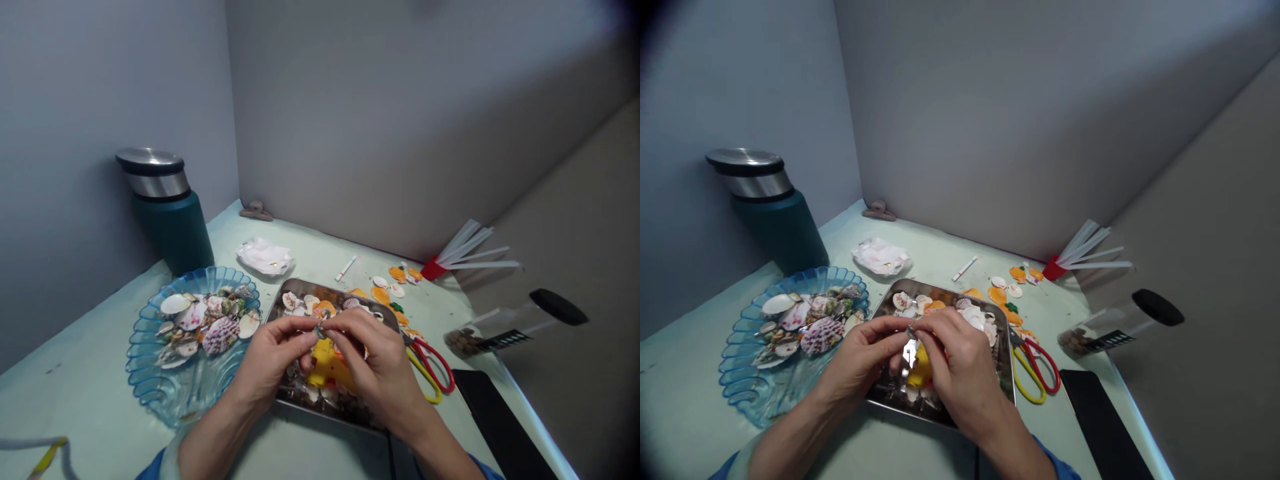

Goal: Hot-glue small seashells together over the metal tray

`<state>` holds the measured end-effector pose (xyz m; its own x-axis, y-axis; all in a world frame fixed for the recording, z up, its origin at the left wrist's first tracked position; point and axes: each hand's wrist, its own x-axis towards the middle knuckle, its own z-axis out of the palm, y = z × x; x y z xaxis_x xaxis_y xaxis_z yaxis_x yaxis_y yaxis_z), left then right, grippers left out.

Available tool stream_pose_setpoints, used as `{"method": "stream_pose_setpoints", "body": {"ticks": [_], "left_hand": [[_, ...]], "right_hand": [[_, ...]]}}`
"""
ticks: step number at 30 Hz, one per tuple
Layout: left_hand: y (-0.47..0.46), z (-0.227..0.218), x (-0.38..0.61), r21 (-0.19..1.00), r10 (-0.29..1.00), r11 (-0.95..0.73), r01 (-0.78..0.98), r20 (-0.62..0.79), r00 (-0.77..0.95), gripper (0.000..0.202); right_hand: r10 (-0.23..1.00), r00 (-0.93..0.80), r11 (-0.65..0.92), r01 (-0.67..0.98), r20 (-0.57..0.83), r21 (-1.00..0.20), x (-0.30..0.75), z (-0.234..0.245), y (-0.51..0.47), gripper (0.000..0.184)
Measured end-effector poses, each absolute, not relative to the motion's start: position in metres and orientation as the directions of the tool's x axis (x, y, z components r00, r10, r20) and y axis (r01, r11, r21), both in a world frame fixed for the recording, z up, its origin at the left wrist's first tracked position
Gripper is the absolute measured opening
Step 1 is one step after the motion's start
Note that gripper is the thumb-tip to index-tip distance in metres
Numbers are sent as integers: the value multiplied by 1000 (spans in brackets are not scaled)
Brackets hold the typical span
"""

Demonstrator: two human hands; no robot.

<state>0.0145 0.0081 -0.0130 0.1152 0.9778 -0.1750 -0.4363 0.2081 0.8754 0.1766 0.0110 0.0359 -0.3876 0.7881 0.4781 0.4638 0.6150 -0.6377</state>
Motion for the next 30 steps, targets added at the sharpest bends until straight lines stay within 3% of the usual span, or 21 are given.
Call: {"method": "stream_pose_setpoints", "body": {"ticks": [14, 25, 30], "left_hand": [[8, -13, 14, 838, 976, 216, -501, -183, 116, 25], [8, -9, 13, 801, 972, 236, -551, -199, 127, 24], [8, -7, 14, 795, 970, 243, -555, -207, 129, 25]], "right_hand": [[798, -318, 601, 479, 511, -640, 178, 39, 11, 16], [896, -314, 441, 543, 314, -714, 179, 38, 12, 10], [887, -339, 454, 516, 314, -726, 178, 37, 12, 11]]}}
